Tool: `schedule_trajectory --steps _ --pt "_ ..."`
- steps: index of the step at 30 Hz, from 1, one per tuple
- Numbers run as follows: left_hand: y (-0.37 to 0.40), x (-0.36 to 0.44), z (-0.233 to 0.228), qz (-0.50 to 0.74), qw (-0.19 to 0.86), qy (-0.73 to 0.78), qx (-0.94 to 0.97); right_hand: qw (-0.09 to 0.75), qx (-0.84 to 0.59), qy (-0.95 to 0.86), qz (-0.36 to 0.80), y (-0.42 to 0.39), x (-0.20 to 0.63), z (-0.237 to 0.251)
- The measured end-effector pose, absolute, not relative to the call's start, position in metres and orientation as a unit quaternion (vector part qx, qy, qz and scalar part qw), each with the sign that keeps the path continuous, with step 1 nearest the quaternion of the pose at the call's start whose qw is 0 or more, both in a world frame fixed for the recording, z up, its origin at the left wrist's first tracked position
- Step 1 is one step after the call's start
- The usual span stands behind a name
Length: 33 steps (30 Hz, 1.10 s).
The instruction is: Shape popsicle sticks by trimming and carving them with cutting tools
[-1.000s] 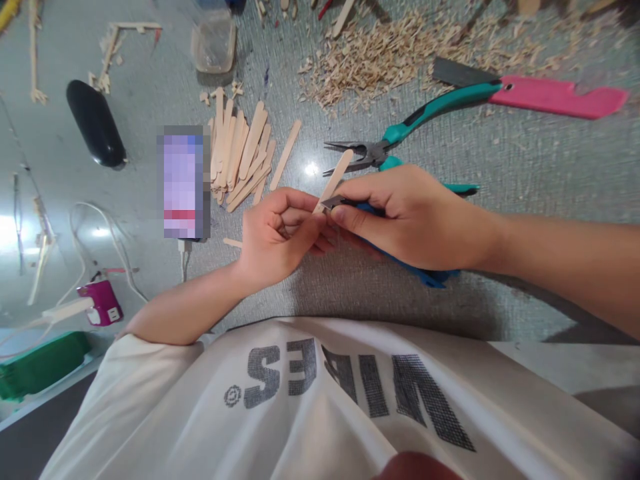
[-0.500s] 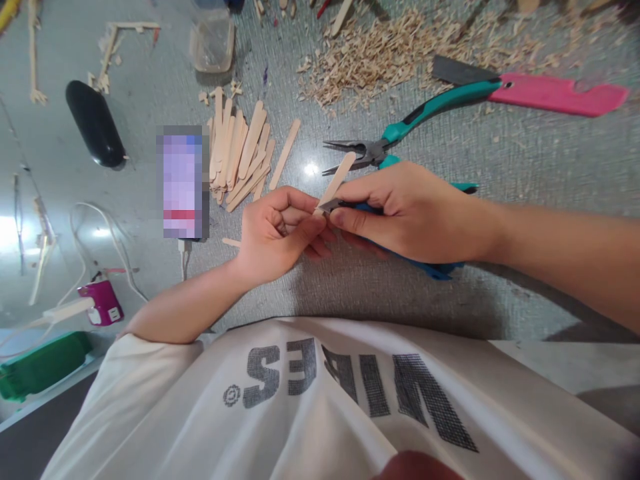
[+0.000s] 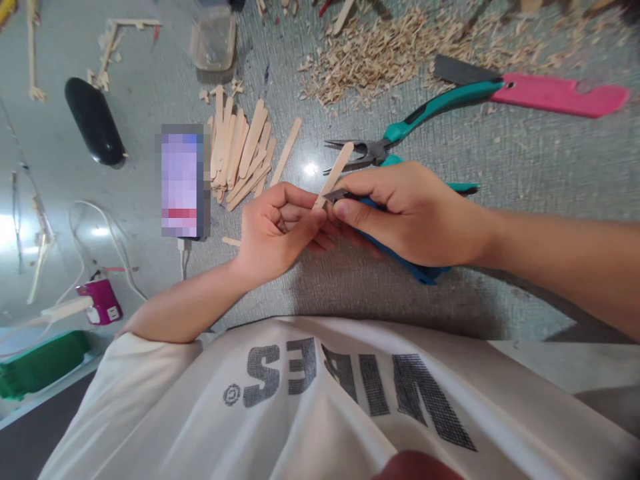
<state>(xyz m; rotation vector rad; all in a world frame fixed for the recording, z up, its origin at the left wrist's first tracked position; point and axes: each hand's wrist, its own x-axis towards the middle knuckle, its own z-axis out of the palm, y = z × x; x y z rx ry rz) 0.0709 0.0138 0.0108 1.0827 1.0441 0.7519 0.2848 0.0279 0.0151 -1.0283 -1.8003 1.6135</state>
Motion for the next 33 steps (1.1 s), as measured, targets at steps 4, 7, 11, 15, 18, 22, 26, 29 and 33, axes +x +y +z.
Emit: schedule_trajectory --steps 4,7,11,15,18,22,26,29,33 --pt "0.013 0.070 0.010 0.323 0.662 0.472 0.484 0.243 -0.393 -0.670 0.581 0.028 0.283 0.020" --pt "0.012 0.071 0.010 0.322 0.659 0.471 0.490 0.241 -0.413 -0.682 0.553 0.027 0.281 0.023" --pt "0.012 0.071 0.009 0.323 0.661 0.457 0.499 0.241 -0.403 -0.686 0.556 0.027 0.280 0.025" --pt "0.013 0.069 0.008 0.314 0.675 0.446 0.497 0.240 -0.381 -0.683 0.575 0.029 0.280 0.025" --pt "0.015 0.067 0.009 0.310 0.692 0.446 0.476 0.253 -0.352 -0.683 0.588 0.032 0.282 0.023" --pt "0.019 0.066 0.010 0.301 0.706 0.441 0.466 0.258 -0.327 -0.677 0.607 0.034 0.285 0.018" --pt "0.021 0.065 0.011 0.291 0.709 0.436 0.471 0.253 -0.322 -0.671 0.618 0.036 0.288 0.015" --pt "0.022 0.065 0.011 0.289 0.712 0.432 0.471 0.257 -0.314 -0.673 0.619 0.037 0.289 0.014" --pt "0.021 0.066 0.012 0.295 0.709 0.432 0.473 0.255 -0.310 -0.666 0.629 0.036 0.289 0.013"
